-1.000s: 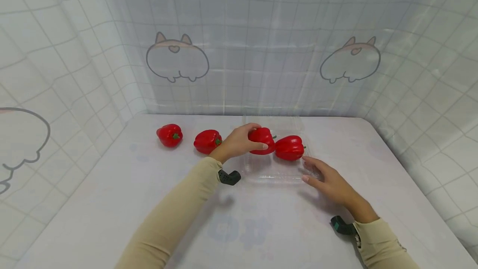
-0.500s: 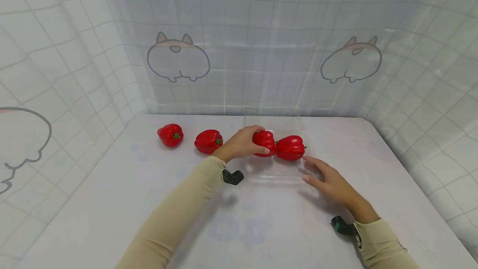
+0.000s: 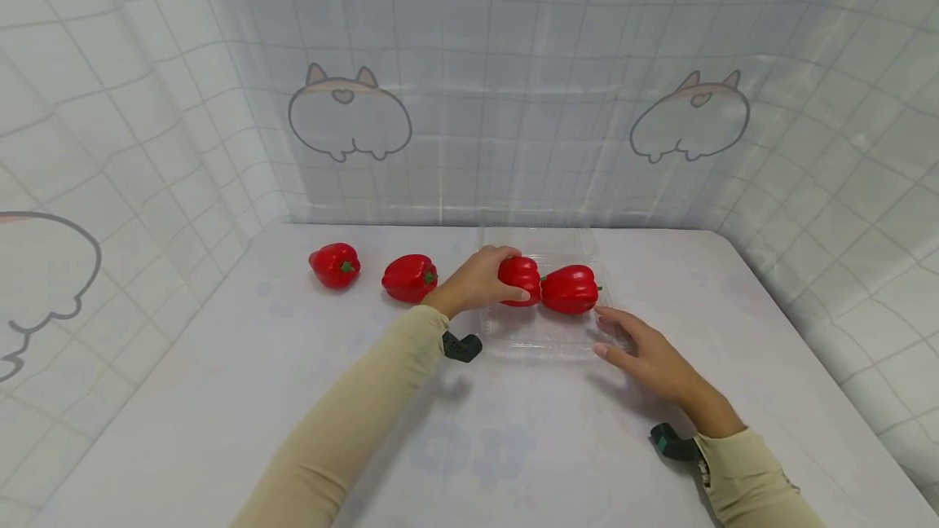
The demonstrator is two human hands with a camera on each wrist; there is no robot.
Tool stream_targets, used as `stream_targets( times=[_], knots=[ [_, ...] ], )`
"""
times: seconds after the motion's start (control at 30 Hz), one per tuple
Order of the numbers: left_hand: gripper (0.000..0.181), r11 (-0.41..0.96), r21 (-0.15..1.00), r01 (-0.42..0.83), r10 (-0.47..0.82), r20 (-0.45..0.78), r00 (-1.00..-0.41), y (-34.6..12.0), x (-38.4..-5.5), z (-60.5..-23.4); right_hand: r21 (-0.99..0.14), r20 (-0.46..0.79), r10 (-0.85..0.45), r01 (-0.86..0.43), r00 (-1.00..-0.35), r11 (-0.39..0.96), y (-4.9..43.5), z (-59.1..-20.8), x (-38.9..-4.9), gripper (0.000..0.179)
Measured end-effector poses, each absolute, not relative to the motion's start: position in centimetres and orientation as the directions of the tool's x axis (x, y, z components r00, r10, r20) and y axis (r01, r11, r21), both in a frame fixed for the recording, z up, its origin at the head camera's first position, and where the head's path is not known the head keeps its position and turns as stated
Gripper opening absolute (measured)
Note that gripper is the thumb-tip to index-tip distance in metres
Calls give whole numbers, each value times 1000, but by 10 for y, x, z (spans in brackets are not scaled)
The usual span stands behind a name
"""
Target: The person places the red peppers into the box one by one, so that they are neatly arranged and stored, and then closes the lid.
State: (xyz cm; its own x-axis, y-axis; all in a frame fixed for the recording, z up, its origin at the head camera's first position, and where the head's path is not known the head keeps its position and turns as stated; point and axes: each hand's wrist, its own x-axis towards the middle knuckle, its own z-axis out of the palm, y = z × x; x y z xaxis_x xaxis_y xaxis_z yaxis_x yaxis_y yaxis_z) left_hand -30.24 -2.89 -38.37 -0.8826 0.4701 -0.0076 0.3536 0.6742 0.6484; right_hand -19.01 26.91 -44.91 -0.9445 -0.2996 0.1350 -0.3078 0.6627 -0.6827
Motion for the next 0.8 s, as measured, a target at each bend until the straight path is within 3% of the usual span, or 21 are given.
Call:
stream_targets(
  times=[0.8],
  knots=[
    [72,752,548,366,445,-13,-895,-21,-301,-382,-670,153,-318,-334,-936,663,271,-449,-192,68]
  ],
)
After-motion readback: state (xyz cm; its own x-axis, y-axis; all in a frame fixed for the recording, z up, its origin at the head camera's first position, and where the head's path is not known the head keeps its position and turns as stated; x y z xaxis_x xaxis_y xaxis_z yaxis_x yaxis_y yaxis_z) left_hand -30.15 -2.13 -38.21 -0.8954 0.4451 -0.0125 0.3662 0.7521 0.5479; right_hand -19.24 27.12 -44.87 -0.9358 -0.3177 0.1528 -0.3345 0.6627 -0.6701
